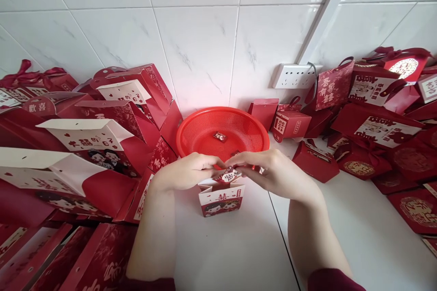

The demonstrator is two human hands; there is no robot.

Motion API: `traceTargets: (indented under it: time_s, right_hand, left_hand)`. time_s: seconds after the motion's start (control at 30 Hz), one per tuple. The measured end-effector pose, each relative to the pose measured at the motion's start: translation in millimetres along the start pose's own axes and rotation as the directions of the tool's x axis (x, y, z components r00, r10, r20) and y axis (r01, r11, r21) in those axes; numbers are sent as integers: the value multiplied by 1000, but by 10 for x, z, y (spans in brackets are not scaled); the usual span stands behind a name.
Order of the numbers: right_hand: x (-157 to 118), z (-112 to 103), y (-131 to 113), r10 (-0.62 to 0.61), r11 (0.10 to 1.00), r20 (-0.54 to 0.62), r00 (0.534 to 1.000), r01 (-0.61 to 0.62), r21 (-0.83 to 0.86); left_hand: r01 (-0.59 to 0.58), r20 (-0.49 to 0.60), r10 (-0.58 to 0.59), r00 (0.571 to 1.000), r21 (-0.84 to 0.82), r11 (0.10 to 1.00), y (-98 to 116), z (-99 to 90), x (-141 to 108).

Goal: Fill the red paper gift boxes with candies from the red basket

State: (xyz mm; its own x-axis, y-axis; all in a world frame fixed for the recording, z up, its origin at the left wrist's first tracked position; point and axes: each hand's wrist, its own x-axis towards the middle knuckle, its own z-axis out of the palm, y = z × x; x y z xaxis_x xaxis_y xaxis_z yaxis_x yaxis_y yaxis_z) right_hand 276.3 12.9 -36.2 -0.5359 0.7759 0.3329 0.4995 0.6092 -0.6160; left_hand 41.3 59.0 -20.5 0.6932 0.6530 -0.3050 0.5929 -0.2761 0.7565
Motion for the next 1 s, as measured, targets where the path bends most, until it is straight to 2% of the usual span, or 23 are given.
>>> traceTargets:
  time_s: [0.17, 0.23, 0.37, 0.5, 0.6, 0.73, 0.8, 0.93, 1.0]
  right_hand:
    - [-110, -28, -147, -51, 996, 144, 988, 61, -69]
    - [-167, -63, -218, -69, 996, 211, 975, 80, -46]
    - [-292, -134, -320, -115, 993, 347, 931, 106, 44]
    - [-350, -148, -348, -113, 993, 424, 899, 93, 68]
    - [-354, -140, -353, -53, 999, 416, 908, 47, 26]
    - [-354, -133, -360, 115, 986, 344, 932, -65, -153]
    - [-342, -124, -357, 155, 977, 306, 939, -99, -191]
    - [-280, -89, -339, 152, 976, 236, 960, -108, -189]
    - [-248, -70, -330, 175, 968, 212, 961, -129, -214]
  left_hand:
    - [-72, 40, 72, 997, 3, 997, 31, 22, -41]
    - [-94, 78, 94, 992, -8, 996, 36, 32, -70]
    - [-154, 235, 146, 961, 16, 988, 71, 44, -129]
    - [-206, 257, 181, 949, 73, 976, 122, 63, -118]
    - [-175, 262, 141, 955, 109, 979, 120, 74, -81]
    - [-144, 232, 113, 966, 122, 982, 75, 76, -57]
    - [-137, 185, 115, 976, 111, 984, 60, 73, -56]
    - [-105, 25, 103, 994, 80, 991, 78, 65, -56]
    - [-79, -19, 80, 997, 65, 995, 97, 63, -55]
